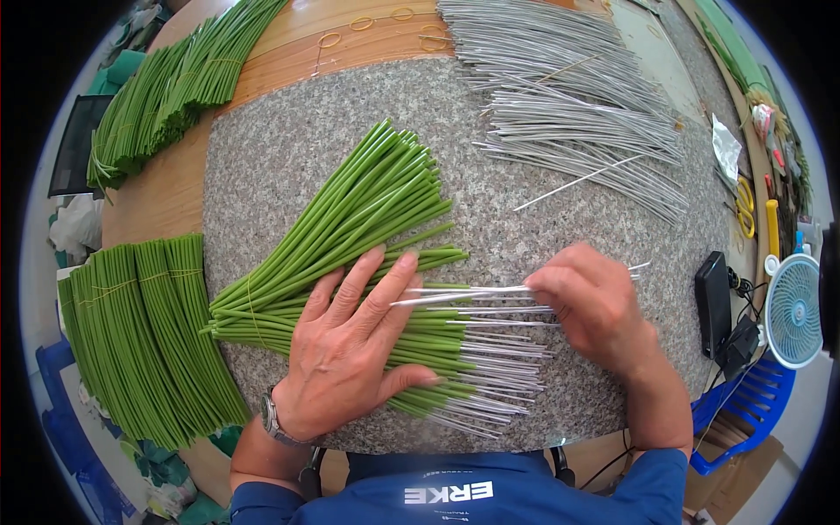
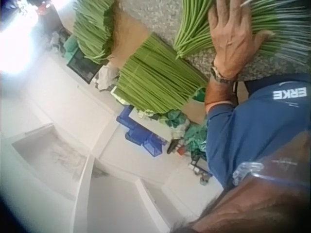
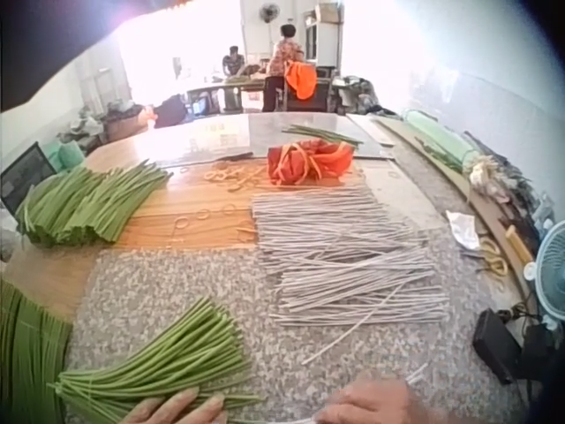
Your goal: Inserting thin metal rods into green flexible plastic tubes at an assembly table.
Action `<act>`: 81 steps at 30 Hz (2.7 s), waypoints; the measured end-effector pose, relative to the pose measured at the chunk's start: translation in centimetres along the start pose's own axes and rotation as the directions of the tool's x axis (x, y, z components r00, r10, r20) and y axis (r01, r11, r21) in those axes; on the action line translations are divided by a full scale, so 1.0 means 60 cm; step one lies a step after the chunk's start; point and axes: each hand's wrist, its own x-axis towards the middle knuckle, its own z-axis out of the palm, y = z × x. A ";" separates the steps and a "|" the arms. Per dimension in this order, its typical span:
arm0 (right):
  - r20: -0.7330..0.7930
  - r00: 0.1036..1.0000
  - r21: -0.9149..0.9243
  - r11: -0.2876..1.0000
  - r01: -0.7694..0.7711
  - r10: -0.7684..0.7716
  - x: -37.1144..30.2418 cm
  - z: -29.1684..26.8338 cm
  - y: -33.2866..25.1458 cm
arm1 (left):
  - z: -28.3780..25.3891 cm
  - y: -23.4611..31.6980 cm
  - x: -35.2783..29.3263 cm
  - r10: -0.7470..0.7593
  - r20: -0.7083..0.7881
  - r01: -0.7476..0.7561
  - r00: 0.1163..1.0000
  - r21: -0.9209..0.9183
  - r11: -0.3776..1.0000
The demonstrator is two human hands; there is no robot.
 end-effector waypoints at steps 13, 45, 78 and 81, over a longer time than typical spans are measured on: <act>-0.050 0.957 -0.142 0.946 -0.291 0.287 -0.017 -0.087 0.003 | -0.003 -0.001 -0.001 0.000 -0.004 0.000 1.000 -0.008 1.000; -0.037 0.997 -0.281 0.958 0.051 -0.063 -0.010 -0.081 0.029 | -0.006 0.000 0.001 -0.004 0.007 0.004 1.000 -0.012 1.000; 0.038 0.994 -0.012 0.995 -0.098 0.098 0.002 -0.060 0.036 | 0.001 -0.003 -0.001 0.034 -0.074 -0.033 0.997 0.018 0.999; 0.035 0.997 0.018 0.998 -0.064 0.063 -0.005 -0.046 0.034 | 0.006 -0.002 -0.001 0.031 -0.068 -0.031 0.997 0.009 0.999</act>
